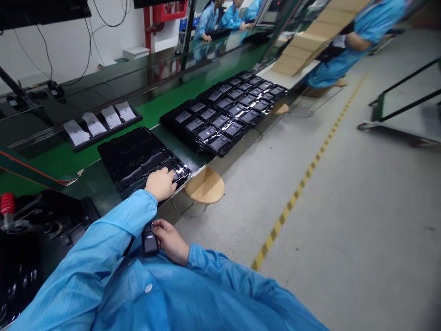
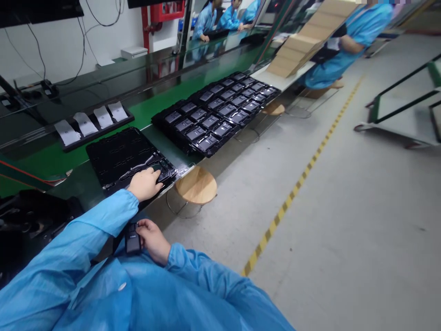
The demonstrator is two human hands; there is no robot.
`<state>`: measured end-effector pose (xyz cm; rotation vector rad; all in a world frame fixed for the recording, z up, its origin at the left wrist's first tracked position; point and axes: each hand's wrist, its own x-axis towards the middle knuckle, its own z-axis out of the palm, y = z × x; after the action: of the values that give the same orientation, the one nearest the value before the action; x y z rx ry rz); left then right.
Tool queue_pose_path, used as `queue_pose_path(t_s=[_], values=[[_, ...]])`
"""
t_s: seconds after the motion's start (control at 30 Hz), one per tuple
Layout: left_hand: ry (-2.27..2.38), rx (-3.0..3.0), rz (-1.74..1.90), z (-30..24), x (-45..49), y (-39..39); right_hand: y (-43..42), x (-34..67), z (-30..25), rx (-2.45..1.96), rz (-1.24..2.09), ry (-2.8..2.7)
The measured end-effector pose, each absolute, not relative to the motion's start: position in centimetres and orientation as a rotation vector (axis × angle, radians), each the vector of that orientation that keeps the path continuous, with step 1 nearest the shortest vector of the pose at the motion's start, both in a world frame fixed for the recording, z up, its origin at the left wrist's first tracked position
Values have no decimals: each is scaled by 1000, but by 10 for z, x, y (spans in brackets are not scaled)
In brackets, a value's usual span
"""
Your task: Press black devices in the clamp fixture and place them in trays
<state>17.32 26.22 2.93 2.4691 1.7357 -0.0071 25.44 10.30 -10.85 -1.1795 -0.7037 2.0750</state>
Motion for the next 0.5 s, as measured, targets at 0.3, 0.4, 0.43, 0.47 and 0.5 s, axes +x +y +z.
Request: queue_pose_path(t_s=[0.3, 0.4, 0.43, 0.47, 0.5], values=[[1629, 2470, -13, 28, 188, 288, 106, 252, -107, -1220, 2060, -722], [1630, 2467, 0, 27, 192, 292, 106, 252, -107, -1221, 2054, -721], [1634, 2464, 6, 27, 193, 293, 107, 252, -107, -1221, 2053, -723], [1639, 2461, 11, 26, 194, 294, 107, 252, -107, -1221, 2053, -725], [1644, 2457, 17, 26, 194, 295, 108, 252, -106, -1222, 2051, -727]])
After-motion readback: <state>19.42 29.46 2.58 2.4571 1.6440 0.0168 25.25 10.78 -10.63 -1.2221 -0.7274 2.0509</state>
